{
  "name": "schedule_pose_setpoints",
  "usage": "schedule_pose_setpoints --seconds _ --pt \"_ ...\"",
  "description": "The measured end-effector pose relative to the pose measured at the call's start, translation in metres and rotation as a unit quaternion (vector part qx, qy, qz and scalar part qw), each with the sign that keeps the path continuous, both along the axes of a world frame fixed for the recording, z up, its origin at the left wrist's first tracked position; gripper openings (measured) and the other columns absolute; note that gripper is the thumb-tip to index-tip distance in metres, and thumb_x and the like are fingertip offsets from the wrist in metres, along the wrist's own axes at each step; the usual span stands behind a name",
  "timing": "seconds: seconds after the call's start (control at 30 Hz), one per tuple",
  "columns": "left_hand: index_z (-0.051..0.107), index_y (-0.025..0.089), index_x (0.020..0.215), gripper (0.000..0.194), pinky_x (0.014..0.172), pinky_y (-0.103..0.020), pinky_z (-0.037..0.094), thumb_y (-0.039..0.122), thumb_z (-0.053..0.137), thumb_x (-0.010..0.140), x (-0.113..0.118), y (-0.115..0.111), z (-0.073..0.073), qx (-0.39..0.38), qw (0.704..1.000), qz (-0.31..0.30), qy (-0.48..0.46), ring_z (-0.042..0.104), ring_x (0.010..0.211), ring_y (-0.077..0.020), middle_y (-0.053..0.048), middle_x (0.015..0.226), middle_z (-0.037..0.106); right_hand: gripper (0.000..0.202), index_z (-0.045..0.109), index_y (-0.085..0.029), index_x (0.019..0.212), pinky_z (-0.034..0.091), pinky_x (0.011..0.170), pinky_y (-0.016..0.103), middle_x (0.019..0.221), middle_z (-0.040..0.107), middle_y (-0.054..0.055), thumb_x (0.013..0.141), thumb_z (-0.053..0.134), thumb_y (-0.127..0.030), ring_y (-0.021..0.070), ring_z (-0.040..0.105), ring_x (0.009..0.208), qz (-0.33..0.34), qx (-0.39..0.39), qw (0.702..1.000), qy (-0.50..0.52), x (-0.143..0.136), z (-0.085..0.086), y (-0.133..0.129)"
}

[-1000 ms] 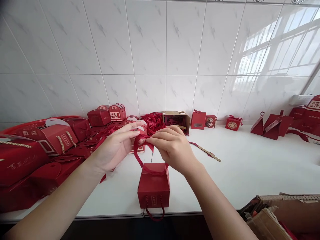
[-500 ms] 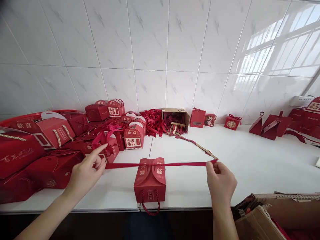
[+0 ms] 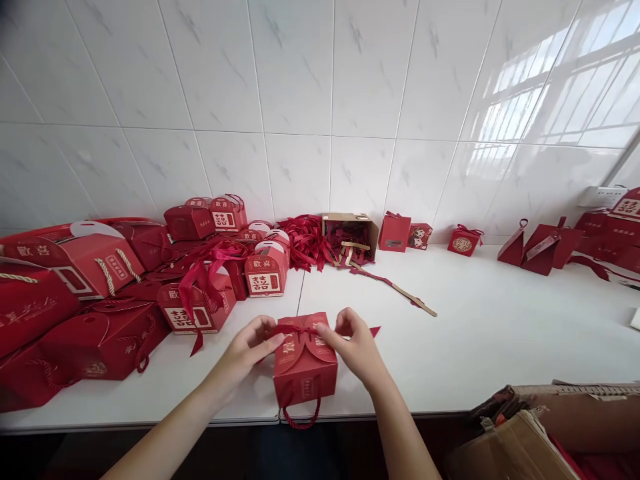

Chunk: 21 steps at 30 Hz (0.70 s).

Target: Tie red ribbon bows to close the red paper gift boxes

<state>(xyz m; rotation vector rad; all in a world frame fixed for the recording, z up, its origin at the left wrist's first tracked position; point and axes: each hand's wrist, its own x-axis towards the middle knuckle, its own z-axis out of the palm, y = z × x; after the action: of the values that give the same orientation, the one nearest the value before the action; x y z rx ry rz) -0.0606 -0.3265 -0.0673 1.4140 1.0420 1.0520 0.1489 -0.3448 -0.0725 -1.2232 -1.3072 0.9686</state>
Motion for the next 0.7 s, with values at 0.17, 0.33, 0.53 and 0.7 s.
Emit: schedule_pose_setpoints --seconds 0.17,0.33,0.53,0.7 --pt "0.043 0.020 0.072 0.027 0.053 -0.019 0.035 0.040 0.061 0.077 0.013 -0.006 0.007 -0.044 0.999 -0.021 0.016 0.041 0.056 -0.0081 0.006 0.064 0.045 0.047 0.032 -0.022 0.066 0.030 0.049 0.020 0.060 0.044 -0.007 0.068 0.067 -0.052 0.0090 0.039 0.053 0.041 -0.098 0.992 0.062 -0.010 0.005 -0.003" --pt "0.046 0.019 0.072 0.024 0.061 -0.022 0.037 0.039 0.057 0.081 0.016 -0.012 0.014 0.061 0.993 -0.025 0.093 0.044 0.065 -0.0111 0.005 0.067 0.044 0.044 0.030 -0.022 0.062 0.026 0.047 0.020 0.055 0.034 -0.008 0.069 0.067 -0.044 0.0084 0.030 0.052 -0.010 -0.010 0.999 -0.035 -0.011 0.007 -0.006" --pt "0.052 0.019 0.074 0.022 0.065 -0.023 0.039 0.039 0.056 0.082 0.022 -0.019 0.009 0.121 0.984 -0.051 0.124 0.044 0.069 -0.0125 0.002 0.076 0.041 0.029 0.045 -0.020 0.063 0.031 0.048 0.021 0.053 0.038 -0.007 0.073 0.065 -0.038 0.0089 0.035 0.050 -0.016 0.051 0.998 -0.032 -0.014 0.003 -0.007" --pt "0.046 0.018 0.063 0.029 0.060 -0.023 0.036 0.038 0.058 0.081 0.025 -0.021 0.007 0.119 0.985 -0.017 0.125 0.040 0.063 -0.0111 0.003 0.073 0.037 0.020 0.063 -0.017 0.072 0.044 0.060 0.025 0.069 0.064 0.003 0.075 0.064 -0.037 0.0150 0.056 0.064 -0.006 0.073 0.997 -0.022 -0.013 0.005 -0.013"
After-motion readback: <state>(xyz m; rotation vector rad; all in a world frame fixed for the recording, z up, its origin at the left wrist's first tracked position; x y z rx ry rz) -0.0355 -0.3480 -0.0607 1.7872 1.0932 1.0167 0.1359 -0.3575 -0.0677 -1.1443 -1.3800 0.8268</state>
